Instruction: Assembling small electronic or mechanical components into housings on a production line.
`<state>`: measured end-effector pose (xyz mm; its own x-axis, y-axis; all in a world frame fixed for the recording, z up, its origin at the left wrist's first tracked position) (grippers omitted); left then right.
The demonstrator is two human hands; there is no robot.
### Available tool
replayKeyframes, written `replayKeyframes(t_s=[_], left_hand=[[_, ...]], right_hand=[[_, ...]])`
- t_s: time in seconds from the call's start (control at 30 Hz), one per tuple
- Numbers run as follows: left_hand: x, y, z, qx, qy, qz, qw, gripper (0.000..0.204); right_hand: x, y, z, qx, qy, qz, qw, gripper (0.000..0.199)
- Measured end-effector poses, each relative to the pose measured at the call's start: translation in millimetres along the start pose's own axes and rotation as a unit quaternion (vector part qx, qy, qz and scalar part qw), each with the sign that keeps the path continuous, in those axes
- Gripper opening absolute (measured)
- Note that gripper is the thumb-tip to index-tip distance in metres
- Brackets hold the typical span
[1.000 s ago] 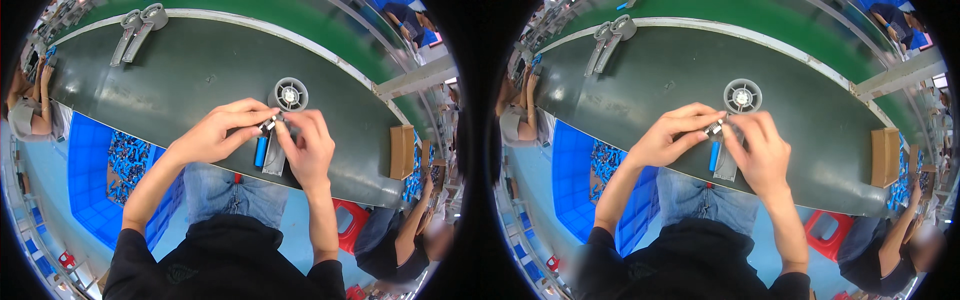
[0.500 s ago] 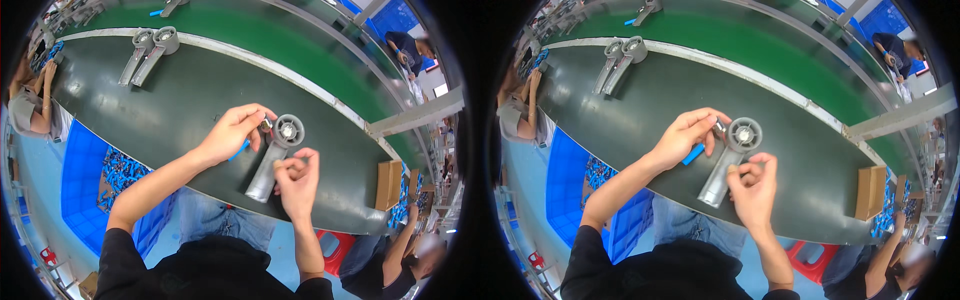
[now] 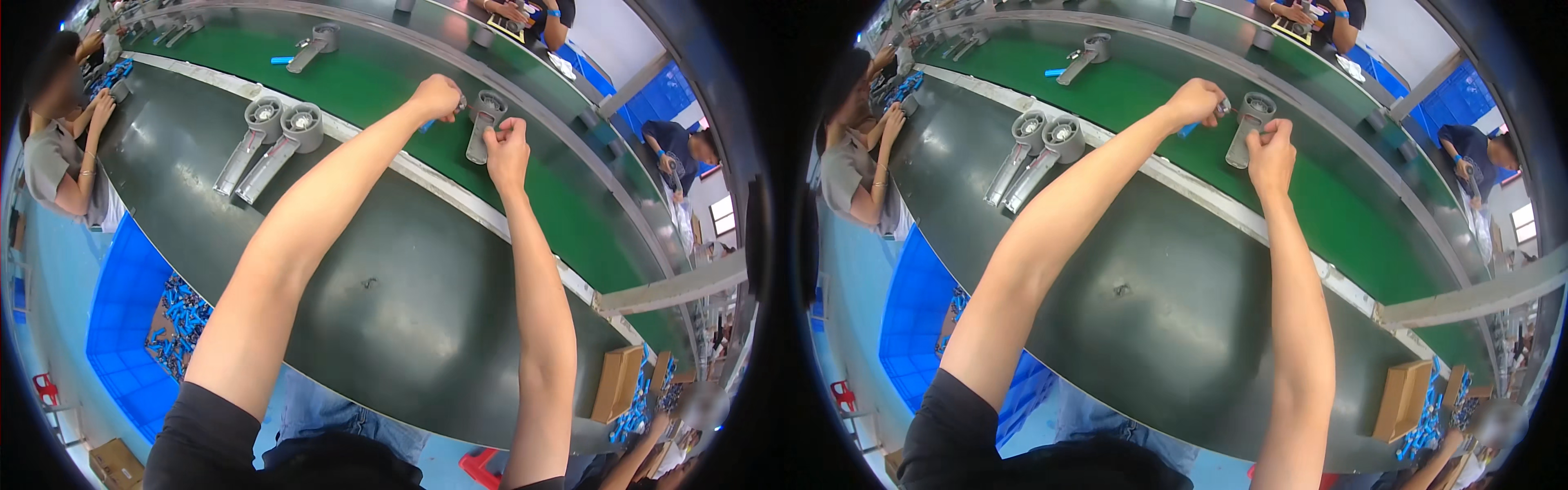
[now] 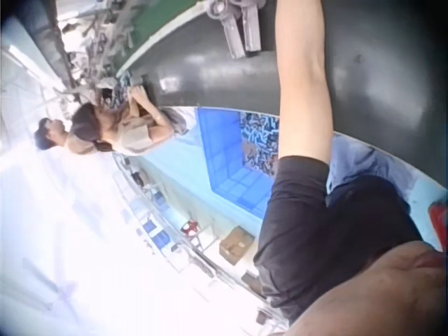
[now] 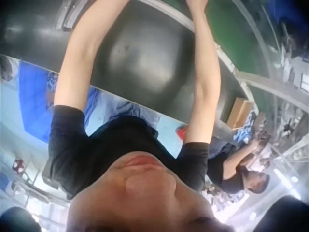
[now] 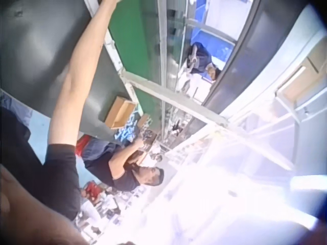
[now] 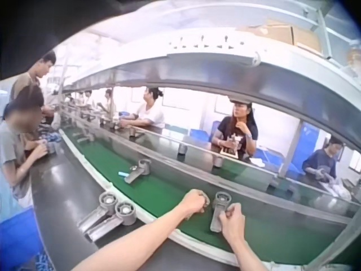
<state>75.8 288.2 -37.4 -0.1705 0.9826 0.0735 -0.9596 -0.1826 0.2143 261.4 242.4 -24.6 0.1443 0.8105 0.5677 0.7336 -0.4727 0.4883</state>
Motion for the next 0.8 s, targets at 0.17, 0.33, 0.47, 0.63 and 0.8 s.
replayKeyframes(t_s=[0.17,0.33,0.47,0.63,0.8], left_hand=[[-10.2,43.8,26.1,0.331,-0.22,0.008,0.918,0.033],[-94.0,147.3,59.3,0.575,-0.143,-0.139,0.794,0.073],[-116.1,159.2,44.0,0.593,-0.062,-0.168,0.785,0.075],[-162.8,130.9,88.4,0.492,-0.23,-0.099,0.834,0.049],[-287.7,-11.9,140.7,0.344,-0.331,-0.248,0.843,0.038]], right_hand=[[-7.9,1.4,19.5,-0.064,-0.003,0.001,0.998,0.035],[-47.5,65.4,-8.8,-0.022,-0.047,-0.106,0.993,0.043],[-111.1,136.1,-15.1,0.006,-0.109,-0.157,0.981,0.04],[-193.8,210.4,-30.7,0.034,-0.205,-0.175,0.963,0.035],[-261.0,243.9,-39.9,0.134,-0.303,-0.134,0.934,0.029]])
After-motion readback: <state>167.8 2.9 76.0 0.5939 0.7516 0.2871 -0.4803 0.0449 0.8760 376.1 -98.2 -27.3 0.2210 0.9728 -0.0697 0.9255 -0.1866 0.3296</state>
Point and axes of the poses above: each hand's wrist, its own x-axis towards the middle knuckle, its own y-axis out of the back of the hand, z = x × y, the point moved 8 cm from there along x, towards the middle knuckle, and after that the axes turned 11 degrees about z, right-handed, at the moved point
